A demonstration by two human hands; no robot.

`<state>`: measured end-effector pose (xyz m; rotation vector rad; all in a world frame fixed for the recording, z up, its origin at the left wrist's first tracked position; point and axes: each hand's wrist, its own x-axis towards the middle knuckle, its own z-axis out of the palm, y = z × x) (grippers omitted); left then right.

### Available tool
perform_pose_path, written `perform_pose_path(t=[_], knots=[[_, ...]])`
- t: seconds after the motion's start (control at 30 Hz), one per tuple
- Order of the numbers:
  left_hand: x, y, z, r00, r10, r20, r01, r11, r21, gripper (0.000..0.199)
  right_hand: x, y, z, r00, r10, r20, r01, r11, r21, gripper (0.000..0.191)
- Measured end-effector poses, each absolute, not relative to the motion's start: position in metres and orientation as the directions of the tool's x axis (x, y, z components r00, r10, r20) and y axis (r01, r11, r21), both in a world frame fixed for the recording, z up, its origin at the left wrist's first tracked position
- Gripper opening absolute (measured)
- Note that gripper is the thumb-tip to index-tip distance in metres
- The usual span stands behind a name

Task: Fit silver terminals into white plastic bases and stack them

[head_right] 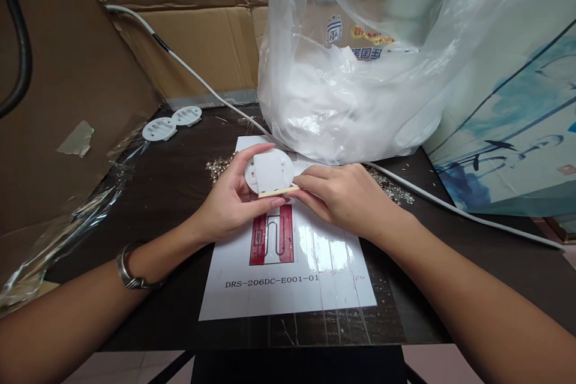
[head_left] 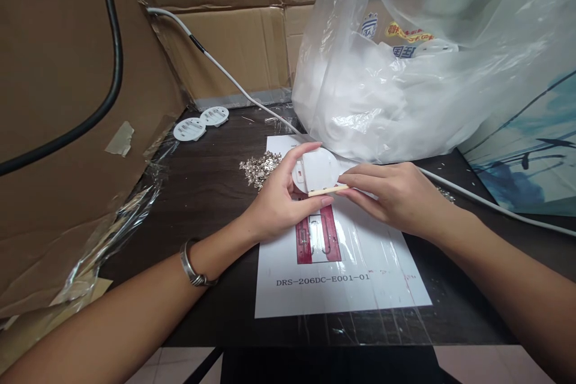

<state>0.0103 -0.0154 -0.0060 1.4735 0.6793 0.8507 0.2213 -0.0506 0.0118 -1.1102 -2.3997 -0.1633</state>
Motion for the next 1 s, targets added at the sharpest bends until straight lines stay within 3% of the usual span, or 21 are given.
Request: perform_pose_path(t=[0.43,1.0], knots=[[0.0111,-0.0146,-0.0043,0.518,0.837,0.178,-0.099,-0.147,0.984,0.060,0.2148,-0.0530,0.0101,-0.495,0.691,0.527,0.781,0.620,-0.078,0.030],[0.0101,-0.0126,-0.0096,0.499,0.770,0.398,-0.065,-0.425,0.903,0.053,0.2130,-0.0552,0.0106,-0.488,0.694,0.529,0.814,0.580,-0.009,0.030]])
